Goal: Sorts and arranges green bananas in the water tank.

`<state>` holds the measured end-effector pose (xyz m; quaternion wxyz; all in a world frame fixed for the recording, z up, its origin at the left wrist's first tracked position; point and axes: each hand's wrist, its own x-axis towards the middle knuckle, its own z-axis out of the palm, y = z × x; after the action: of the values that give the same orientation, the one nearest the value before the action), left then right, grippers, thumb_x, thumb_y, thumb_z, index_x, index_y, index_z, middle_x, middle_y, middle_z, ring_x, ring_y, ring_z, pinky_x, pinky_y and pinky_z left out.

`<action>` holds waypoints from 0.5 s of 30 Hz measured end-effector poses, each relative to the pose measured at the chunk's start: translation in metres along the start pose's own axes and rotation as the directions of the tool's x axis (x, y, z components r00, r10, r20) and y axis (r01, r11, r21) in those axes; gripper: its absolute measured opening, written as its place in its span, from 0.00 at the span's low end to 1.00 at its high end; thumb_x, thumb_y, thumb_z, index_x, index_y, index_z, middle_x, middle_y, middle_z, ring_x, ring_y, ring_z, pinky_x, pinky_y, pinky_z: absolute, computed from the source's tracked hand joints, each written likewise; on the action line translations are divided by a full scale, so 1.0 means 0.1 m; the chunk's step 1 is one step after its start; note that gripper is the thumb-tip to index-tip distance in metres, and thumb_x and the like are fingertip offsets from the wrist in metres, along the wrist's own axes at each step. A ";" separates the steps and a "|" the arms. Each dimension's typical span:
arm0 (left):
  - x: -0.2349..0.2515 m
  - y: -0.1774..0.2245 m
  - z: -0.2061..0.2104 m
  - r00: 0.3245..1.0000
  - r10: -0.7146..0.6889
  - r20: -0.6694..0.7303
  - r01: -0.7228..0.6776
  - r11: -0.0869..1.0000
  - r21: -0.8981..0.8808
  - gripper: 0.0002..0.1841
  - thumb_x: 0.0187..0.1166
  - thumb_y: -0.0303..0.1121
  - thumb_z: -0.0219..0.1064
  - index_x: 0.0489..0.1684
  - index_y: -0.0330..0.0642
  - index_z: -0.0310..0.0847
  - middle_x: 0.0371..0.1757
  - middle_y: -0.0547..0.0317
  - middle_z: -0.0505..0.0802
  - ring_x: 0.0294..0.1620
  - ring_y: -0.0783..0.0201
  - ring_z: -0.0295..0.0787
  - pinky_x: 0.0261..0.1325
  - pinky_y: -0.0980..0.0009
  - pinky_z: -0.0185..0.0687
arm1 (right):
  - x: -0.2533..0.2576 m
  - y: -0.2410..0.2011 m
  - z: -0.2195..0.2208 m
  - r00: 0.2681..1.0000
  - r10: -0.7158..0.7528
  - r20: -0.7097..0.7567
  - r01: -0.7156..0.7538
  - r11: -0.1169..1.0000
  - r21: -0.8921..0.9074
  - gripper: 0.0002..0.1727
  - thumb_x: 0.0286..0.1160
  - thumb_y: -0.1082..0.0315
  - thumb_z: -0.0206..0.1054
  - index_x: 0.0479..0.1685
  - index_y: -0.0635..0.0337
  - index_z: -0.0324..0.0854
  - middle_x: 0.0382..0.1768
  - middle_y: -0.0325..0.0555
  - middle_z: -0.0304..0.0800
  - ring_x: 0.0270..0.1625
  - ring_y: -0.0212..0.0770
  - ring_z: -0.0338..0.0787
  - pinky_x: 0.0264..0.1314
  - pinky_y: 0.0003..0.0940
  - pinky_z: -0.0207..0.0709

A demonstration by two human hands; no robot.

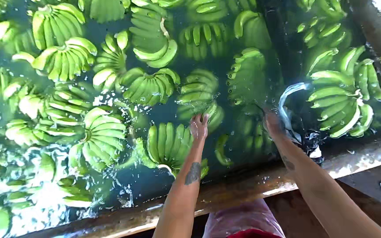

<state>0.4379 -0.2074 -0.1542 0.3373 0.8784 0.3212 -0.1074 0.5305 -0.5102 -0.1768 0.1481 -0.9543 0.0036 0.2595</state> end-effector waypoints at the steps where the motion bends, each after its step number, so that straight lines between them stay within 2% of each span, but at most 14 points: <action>1: -0.08 -0.03 -0.05 0.999 -0.033 0.006 0.033 0.999 -0.004 0.30 0.87 0.54 0.59 0.69 0.33 0.83 0.71 0.31 0.84 0.76 0.36 0.78 0.81 0.40 0.67 | -0.10 -0.04 0.02 0.996 -0.026 -0.084 0.030 0.998 0.051 0.24 0.87 0.70 0.57 0.81 0.60 0.74 0.73 0.69 0.81 0.75 0.69 0.81 0.77 0.65 0.73; 3: -0.18 -0.05 -0.08 1.000 -0.015 0.003 0.015 1.000 0.000 0.30 0.85 0.54 0.63 0.65 0.31 0.84 0.70 0.29 0.84 0.75 0.35 0.78 0.81 0.39 0.66 | -0.27 -0.07 0.18 0.954 -0.139 -0.265 0.176 0.977 0.122 0.21 0.86 0.71 0.58 0.76 0.60 0.80 0.73 0.67 0.82 0.77 0.68 0.80 0.80 0.62 0.72; 5: -0.19 -0.10 -0.04 0.999 0.052 -0.005 -0.052 0.998 0.021 0.28 0.85 0.52 0.63 0.65 0.33 0.85 0.70 0.30 0.84 0.75 0.36 0.78 0.81 0.40 0.68 | -0.43 -0.05 0.37 0.904 -0.252 -0.344 0.304 0.947 0.106 0.18 0.84 0.71 0.62 0.69 0.63 0.85 0.70 0.64 0.86 0.76 0.67 0.82 0.79 0.62 0.72; 7: -0.12 -0.17 0.00 0.995 0.098 -0.026 -0.097 0.994 0.052 0.28 0.85 0.52 0.64 0.64 0.33 0.86 0.70 0.31 0.85 0.76 0.35 0.77 0.83 0.39 0.63 | -0.59 -0.06 0.48 0.899 -0.349 -0.266 0.370 0.928 0.033 0.18 0.79 0.76 0.63 0.66 0.63 0.87 0.71 0.64 0.85 0.76 0.69 0.81 0.78 0.66 0.70; 8: -0.05 -0.20 -0.01 0.993 0.116 -0.025 -0.114 0.990 0.085 0.29 0.85 0.54 0.63 0.64 0.34 0.86 0.69 0.32 0.85 0.76 0.35 0.77 0.82 0.37 0.63 | -0.63 -0.09 0.46 0.906 -0.386 -0.173 0.390 0.921 -0.012 0.20 0.79 0.79 0.61 0.67 0.63 0.87 0.73 0.64 0.84 0.77 0.69 0.79 0.80 0.69 0.67; 10: 0.08 -0.25 -0.06 0.989 0.145 -0.002 -0.143 0.976 0.163 0.30 0.87 0.55 0.60 0.64 0.33 0.85 0.68 0.32 0.86 0.75 0.34 0.79 0.81 0.35 0.64 | -0.62 -0.11 0.35 0.904 -0.427 0.007 0.426 0.900 -0.087 0.21 0.80 0.76 0.60 0.70 0.58 0.86 0.75 0.61 0.82 0.79 0.67 0.77 0.81 0.69 0.65; 11: 0.15 -0.28 -0.11 0.988 0.152 0.013 -0.151 0.969 0.194 0.30 0.87 0.56 0.59 0.64 0.33 0.85 0.68 0.32 0.86 0.75 0.34 0.79 0.82 0.35 0.62 | -0.60 -0.12 0.29 0.896 -0.442 0.041 0.444 0.891 -0.089 0.20 0.81 0.73 0.62 0.70 0.56 0.86 0.75 0.58 0.83 0.79 0.64 0.78 0.81 0.67 0.66; 13: 0.26 -0.31 -0.26 0.989 0.144 0.041 -0.150 0.955 0.254 0.33 0.89 0.58 0.54 0.66 0.33 0.83 0.70 0.32 0.85 0.77 0.35 0.77 0.82 0.34 0.62 | -0.55 -0.03 0.19 0.896 -0.442 -0.028 0.442 0.897 -0.026 0.19 0.83 0.71 0.63 0.70 0.52 0.86 0.75 0.51 0.85 0.79 0.57 0.81 0.82 0.61 0.70; 15: 0.37 -0.37 -0.44 0.994 0.105 0.031 -0.109 0.965 0.240 0.35 0.91 0.58 0.48 0.68 0.31 0.81 0.71 0.29 0.84 0.78 0.33 0.75 0.82 0.32 0.62 | -0.53 0.11 0.13 0.910 -0.370 -0.187 0.392 0.914 0.099 0.17 0.84 0.71 0.62 0.68 0.57 0.87 0.70 0.55 0.88 0.74 0.58 0.85 0.78 0.60 0.74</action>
<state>0.4417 -0.1394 -0.1554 0.2363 0.9279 0.2548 -0.1352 0.4772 -0.5212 -0.1641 0.2591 -0.9425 -0.1534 0.1452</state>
